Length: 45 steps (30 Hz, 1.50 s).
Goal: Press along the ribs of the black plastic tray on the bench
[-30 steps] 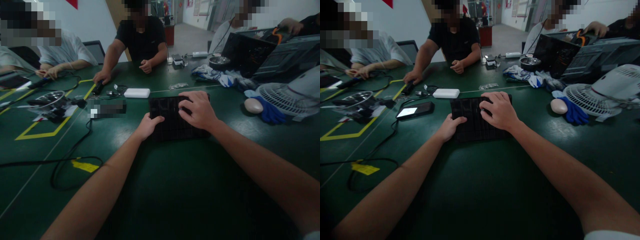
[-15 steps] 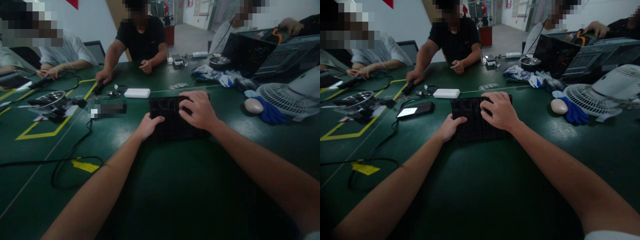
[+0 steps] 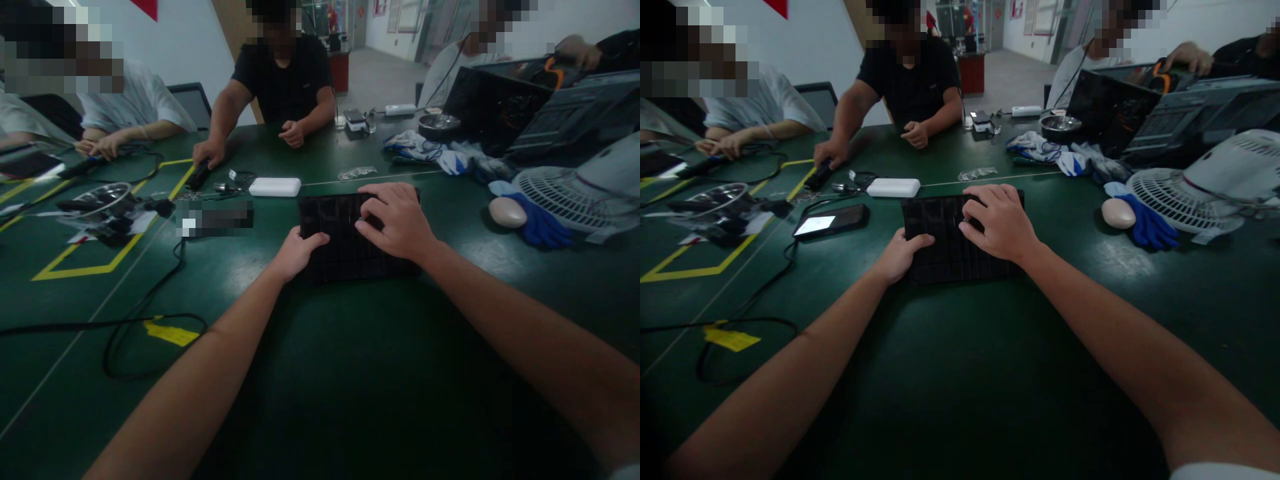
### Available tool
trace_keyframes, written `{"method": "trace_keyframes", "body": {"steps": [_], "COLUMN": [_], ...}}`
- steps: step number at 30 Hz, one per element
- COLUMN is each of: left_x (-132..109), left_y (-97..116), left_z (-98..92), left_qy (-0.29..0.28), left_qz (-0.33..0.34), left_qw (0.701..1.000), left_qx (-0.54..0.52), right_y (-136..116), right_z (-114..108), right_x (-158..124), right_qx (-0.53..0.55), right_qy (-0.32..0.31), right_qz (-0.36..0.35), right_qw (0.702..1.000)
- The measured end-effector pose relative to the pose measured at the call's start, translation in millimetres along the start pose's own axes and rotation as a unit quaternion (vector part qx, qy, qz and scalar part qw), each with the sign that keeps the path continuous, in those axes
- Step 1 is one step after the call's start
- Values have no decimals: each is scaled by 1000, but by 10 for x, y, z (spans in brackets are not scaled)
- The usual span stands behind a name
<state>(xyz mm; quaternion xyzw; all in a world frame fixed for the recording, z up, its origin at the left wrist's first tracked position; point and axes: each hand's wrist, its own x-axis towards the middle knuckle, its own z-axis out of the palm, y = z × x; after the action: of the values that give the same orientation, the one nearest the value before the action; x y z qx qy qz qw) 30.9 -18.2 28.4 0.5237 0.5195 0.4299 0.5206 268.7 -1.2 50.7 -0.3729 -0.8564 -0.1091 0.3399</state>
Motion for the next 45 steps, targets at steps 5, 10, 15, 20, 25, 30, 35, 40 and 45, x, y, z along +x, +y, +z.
{"method": "trace_keyframes", "body": {"steps": [5, 10, 15, 20, 25, 30, 35, 40, 45], "left_x": [-10, -1, 2, -4, -3, -12, -29, -16, 2], "left_y": [15, 1, -6, 4, 5, 17, 35, 29, 11], "left_z": [4, -4, 0, 3, -4, 1, 17, 11, -5], "left_qy": [-2, -1, -3, 1, -5, -7, 1, -1, -9], "left_qz": [-3, -4, -3, -5, -2, -4, -7, -1, 2], "left_qw": [1000, 1000, 1000, 1000, 1000, 1000, 1000, 1000, 1000], "left_qx": [3, 1, -2, -4, -5, -1, -4, 3, -3], "right_y": [11, 19, 18, 11, 12, 17, 10, 6, 17], "right_z": [0, 0, 2, -2, 1, 6, 2, 0, 7], "right_x": [-6, -8, -7, -6, -5, -5, -4, -3, -7], "right_qx": [6, 3, 8, 7, -4, 2, 3, 10, -3], "right_qy": [0, -6, -5, -5, 1, -1, 3, 0, 0], "right_qz": [-4, -4, 0, 2, -3, 1, 0, 5, -4], "right_qw": [1000, 1000, 1000, 1000, 1000, 1000, 1000, 1000, 1000]}}
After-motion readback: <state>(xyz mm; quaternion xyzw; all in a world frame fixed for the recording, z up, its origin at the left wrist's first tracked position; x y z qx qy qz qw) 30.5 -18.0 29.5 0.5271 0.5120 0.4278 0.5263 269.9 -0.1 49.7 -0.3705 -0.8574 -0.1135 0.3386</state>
